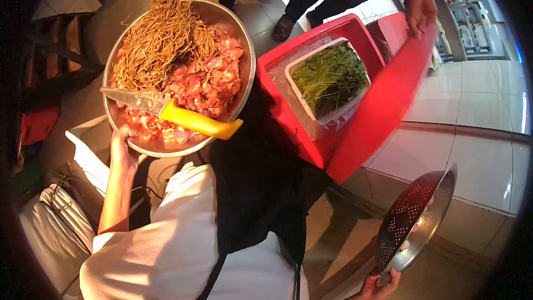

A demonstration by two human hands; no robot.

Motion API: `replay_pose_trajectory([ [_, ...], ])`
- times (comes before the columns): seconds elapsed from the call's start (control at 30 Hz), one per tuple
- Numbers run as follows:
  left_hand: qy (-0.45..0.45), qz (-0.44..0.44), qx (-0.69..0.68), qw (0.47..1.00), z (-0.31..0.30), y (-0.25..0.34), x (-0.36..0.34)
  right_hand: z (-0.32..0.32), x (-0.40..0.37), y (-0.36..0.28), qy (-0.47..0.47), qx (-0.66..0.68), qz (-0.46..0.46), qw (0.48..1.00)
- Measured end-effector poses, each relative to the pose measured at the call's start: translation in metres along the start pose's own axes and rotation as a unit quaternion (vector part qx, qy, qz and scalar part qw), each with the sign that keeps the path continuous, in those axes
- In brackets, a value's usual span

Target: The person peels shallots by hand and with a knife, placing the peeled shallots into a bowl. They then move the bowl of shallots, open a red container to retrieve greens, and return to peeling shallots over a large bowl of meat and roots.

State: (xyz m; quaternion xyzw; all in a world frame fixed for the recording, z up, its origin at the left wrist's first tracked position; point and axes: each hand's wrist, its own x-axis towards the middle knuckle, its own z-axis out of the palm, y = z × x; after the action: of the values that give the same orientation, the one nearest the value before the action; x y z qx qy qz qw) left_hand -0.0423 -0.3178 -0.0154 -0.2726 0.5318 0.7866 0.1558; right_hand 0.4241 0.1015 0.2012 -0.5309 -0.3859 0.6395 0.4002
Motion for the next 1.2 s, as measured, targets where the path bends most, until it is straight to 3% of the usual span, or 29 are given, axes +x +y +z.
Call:
replay_pose_trajectory([
  [0.03, 0.003, -0.001, 0.005, 1.0, 0.0, -0.001, 0.0, 0.007, -0.003, -0.003, 0.013, 0.009, -0.006, 1.0],
  [0.13, -0.01, -0.003, 0.001, 1.0, -0.005, -0.004, 0.003, -0.03, 0.012, -0.013, -0.091, 0.012, -0.002, 0.996],
  [0.27, 0.031, -0.01, 0.01, 0.999, 0.001, 0.0, 0.002, -0.047, 0.012, -0.008, -0.03, 0.053, -0.058, 0.996],
  [0.33, 0.017, -0.014, 0.005, 1.0, 0.004, 0.003, -0.001, -0.016, -0.019, -0.006, 0.004, 0.027, -0.098, 0.995],
  [0.37, 0.024, -0.017, 0.01, 0.999, 0.008, 0.006, -0.005, -0.004, -0.03, -0.012, -0.023, 0.012, -0.079, 0.997],
  [0.47, -0.001, 0.003, 0.002, 1.0, -0.005, -0.002, 0.007, -0.036, -0.031, -0.018, 0.019, 0.035, -0.087, 0.995],
  [0.6, -0.013, -0.029, 0.001, 0.999, -0.005, 0.001, 0.007, -0.027, -0.047, -0.02, 0.07, -0.033, -0.037, 0.996],
  [0.77, -0.036, -0.019, 0.011, 0.999, -0.01, 0.003, 0.009, 0.016, -0.051, -0.007, 0.065, 0.032, -0.072, 0.995],
  [0.87, 0.011, -0.01, 0.016, 1.0, -0.006, 0.005, 0.006, 0.016, -0.049, -0.009, 0.066, 0.04, -0.1, 0.992],
  [1.03, -0.023, -0.011, 0.028, 0.999, -0.015, 0.002, 0.013, 0.043, -0.05, -0.006, 0.134, 0.045, -0.121, 0.983],
  [1.2, -0.008, -0.017, 0.033, 0.999, -0.013, 0.003, 0.013, 0.003, -0.044, -0.008, 0.097, 0.048, -0.106, 0.989],
])
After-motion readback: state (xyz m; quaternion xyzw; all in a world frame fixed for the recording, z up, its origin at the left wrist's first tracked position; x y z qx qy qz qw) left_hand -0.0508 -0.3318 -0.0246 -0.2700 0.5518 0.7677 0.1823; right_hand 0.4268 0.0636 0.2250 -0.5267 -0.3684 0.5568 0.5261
